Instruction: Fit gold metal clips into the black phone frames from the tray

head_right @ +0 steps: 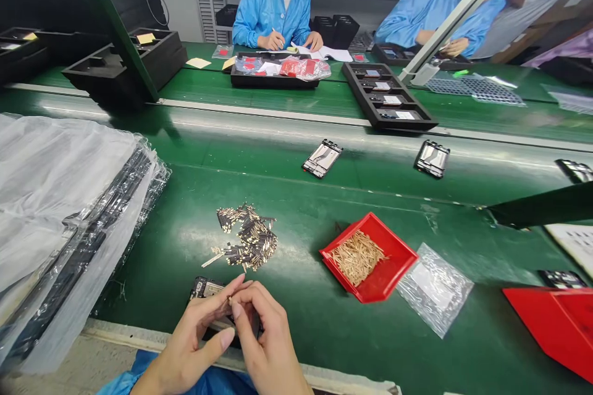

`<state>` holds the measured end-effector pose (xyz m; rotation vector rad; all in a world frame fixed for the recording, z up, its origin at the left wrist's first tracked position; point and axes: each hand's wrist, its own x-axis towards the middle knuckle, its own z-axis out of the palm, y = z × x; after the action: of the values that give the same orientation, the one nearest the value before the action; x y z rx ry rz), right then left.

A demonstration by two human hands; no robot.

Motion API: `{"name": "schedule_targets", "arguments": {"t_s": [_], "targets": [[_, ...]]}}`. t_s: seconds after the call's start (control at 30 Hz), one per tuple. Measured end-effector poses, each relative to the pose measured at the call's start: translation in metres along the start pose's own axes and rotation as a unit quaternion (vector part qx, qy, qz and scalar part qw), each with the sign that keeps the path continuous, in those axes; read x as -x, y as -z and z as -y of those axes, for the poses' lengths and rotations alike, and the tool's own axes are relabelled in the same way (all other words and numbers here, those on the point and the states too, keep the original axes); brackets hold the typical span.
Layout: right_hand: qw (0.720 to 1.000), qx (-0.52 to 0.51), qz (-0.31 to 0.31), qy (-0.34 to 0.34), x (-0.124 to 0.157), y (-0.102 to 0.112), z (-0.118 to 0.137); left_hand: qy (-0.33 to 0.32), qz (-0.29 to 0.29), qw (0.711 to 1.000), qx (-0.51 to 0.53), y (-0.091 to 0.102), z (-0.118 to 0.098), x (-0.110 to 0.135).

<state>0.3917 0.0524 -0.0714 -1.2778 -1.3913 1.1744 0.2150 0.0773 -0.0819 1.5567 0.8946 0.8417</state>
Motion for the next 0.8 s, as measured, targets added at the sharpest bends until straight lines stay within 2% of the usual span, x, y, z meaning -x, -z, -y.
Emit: {"name": "schedule_targets", "arguments": {"t_s": [0.1,0.13,0.2,0.23,0.3,0.37,0.4,0.43,0.47,0.5,0.57,0.6,0.67,0.7,0.8], "targets": [[0.991,0.105,-0.031,0.074,0.000,0.009,0.000,0.072,-0.062,0.995,0.030,-0.003,-0.001,-0.003],[0.983,0.150,-0.057,0.093,-0.001,0.020,-0.002,0.089,-0.089,0.991,0.033,-0.002,-0.001,-0.005],[0.948,0.254,-0.155,0.116,0.000,0.053,-0.007,0.120,-0.128,0.983,0.045,0.002,-0.001,-0.008],[0.918,0.312,-0.215,0.116,0.000,0.075,-0.010,0.139,-0.131,0.980,0.052,0.006,0.000,-0.010],[0.838,0.426,-0.327,0.093,0.001,0.120,-0.014,0.180,-0.109,0.975,0.066,0.014,0.000,-0.013],[0.760,0.532,-0.370,0.049,0.002,0.153,-0.015,0.228,-0.047,0.969,0.087,0.019,-0.001,-0.016],[0.738,0.561,-0.372,0.041,0.002,0.159,-0.015,0.249,-0.007,0.963,0.099,0.019,-0.002,-0.018],[0.737,0.570,-0.360,0.048,0.003,0.159,-0.013,0.267,0.034,0.957,0.107,0.018,-0.004,-0.021],[0.756,0.557,-0.335,0.072,0.003,0.153,-0.010,0.278,0.071,0.951,0.112,0.016,-0.007,-0.023],[0.789,0.531,-0.290,0.109,0.004,0.142,-0.006,0.282,0.101,0.947,0.116,0.013,-0.009,-0.026],[0.851,0.471,-0.149,0.180,0.005,0.112,0.003,0.277,0.132,0.944,0.120,0.006,-0.013,-0.030],[0.867,0.449,-0.078,0.200,0.006,0.097,0.007,0.271,0.138,0.945,0.123,0.002,-0.014,-0.031],[0.878,0.428,0.016,0.212,0.006,0.072,0.013,0.254,0.136,0.950,0.123,-0.004,-0.015,-0.033],[0.880,0.423,0.035,0.211,0.006,0.063,0.014,0.244,0.132,0.954,0.115,-0.005,-0.016,-0.033],[0.887,0.408,0.038,0.212,0.003,0.048,0.011,0.215,0.127,0.967,0.057,-0.006,-0.017,-0.032]]}}
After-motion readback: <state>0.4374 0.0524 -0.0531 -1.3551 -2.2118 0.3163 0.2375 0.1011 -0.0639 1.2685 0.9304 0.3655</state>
